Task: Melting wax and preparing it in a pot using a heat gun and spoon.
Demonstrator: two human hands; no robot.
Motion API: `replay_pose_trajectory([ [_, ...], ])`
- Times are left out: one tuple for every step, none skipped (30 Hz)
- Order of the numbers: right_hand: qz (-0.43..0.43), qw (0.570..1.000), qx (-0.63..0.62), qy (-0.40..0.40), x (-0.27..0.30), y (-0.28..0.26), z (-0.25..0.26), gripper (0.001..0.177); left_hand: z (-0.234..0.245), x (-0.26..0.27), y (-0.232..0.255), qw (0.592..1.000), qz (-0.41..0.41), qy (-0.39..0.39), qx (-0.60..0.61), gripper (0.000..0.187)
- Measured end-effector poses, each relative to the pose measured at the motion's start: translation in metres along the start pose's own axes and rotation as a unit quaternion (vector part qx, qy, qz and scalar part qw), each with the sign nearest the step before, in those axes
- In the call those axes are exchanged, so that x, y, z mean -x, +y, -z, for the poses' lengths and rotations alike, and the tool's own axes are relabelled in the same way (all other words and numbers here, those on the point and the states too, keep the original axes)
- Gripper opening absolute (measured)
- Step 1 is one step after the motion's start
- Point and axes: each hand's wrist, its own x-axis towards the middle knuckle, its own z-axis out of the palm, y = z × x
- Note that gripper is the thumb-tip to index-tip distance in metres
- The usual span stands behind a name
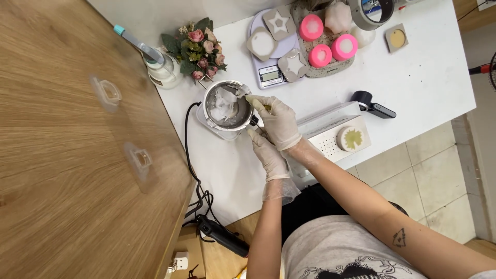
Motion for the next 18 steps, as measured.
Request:
replay_pose_trajectory([
  [-0.015, 1.0, -0.014, 0.007, -0.001, -0.003, -0.001, 0.026, -0.002, -0.002, 0.002, 1.0, -0.009, 0.002, -0.005, 0.057],
  [-0.014, 1.0, -0.015, 0.008, 0.002, -0.005, -0.001, 0.026, -0.002, -0.004, 0.0, 1.0, -0.009, 0.0, -0.006, 0.057],
  [-0.054, 0.998, -0.022, 0.008, 0.004, -0.006, -0.001, 0.026, -0.002, -0.006, -0.002, 1.0, 0.011, 0.003, 0.014, 0.056],
  [-0.096, 0.995, -0.029, 0.006, 0.01, -0.006, -0.001, 0.026, 0.0, -0.005, -0.005, 0.999, 0.034, 0.01, 0.034, 0.056],
  [-0.099, 0.995, -0.028, 0.005, 0.015, 0.001, -0.001, 0.026, 0.005, -0.006, -0.012, 0.999, 0.037, 0.011, 0.033, 0.056],
  [-0.032, 0.999, -0.039, 0.018, 0.017, 0.006, -0.001, 0.025, 0.008, -0.01, -0.018, 1.0, 0.014, 0.004, 0.018, 0.058],
  [0.034, 0.998, -0.05, 0.03, 0.019, 0.011, -0.002, 0.024, 0.01, -0.015, -0.023, 1.0, -0.009, -0.004, 0.003, 0.06],
  [0.036, 0.998, -0.052, 0.03, 0.019, 0.012, -0.002, 0.024, 0.01, -0.014, -0.022, 1.0, -0.011, -0.004, 0.003, 0.06],
  [0.044, 0.996, -0.069, 0.035, 0.02, 0.013, -0.002, 0.023, 0.009, -0.014, -0.02, 1.0, -0.005, -0.004, 0.019, 0.059],
  [0.051, 0.994, -0.085, 0.04, 0.022, 0.014, -0.001, 0.022, 0.008, -0.012, -0.02, 0.999, 0.002, -0.004, 0.034, 0.058],
  [0.051, 0.994, -0.086, 0.042, 0.021, 0.014, 0.001, 0.022, 0.006, -0.009, -0.016, 0.999, 0.002, -0.005, 0.032, 0.058],
  [0.058, 0.996, -0.064, 0.034, 0.02, 0.013, 0.003, 0.022, 0.002, -0.006, -0.011, 1.0, 0.005, 0.007, 0.013, 0.06],
  [0.065, 0.997, -0.042, 0.027, 0.019, 0.012, 0.005, 0.023, -0.001, -0.004, -0.006, 1.0, 0.008, 0.02, -0.007, 0.061],
  [0.065, 0.997, -0.043, 0.028, 0.019, 0.008, 0.006, 0.023, -0.001, -0.004, -0.005, 1.0, 0.007, 0.019, -0.008, 0.061],
  [0.014, 1.0, -0.025, 0.012, 0.018, 0.004, 0.007, 0.022, -0.002, -0.004, -0.004, 1.0, 0.007, 0.023, -0.015, 0.061],
  [-0.038, 0.999, -0.005, -0.004, 0.018, 0.001, 0.008, 0.022, -0.003, -0.003, -0.003, 0.999, 0.007, 0.027, -0.022, 0.061],
  [-0.038, 0.999, -0.006, -0.003, 0.018, 0.005, 0.007, 0.022, -0.001, -0.005, -0.007, 0.999, 0.007, 0.025, -0.023, 0.061],
  [-0.026, 0.999, -0.029, 0.008, 0.018, 0.009, 0.006, 0.022, 0.001, -0.008, -0.01, 1.0, 0.006, 0.02, -0.014, 0.062],
])
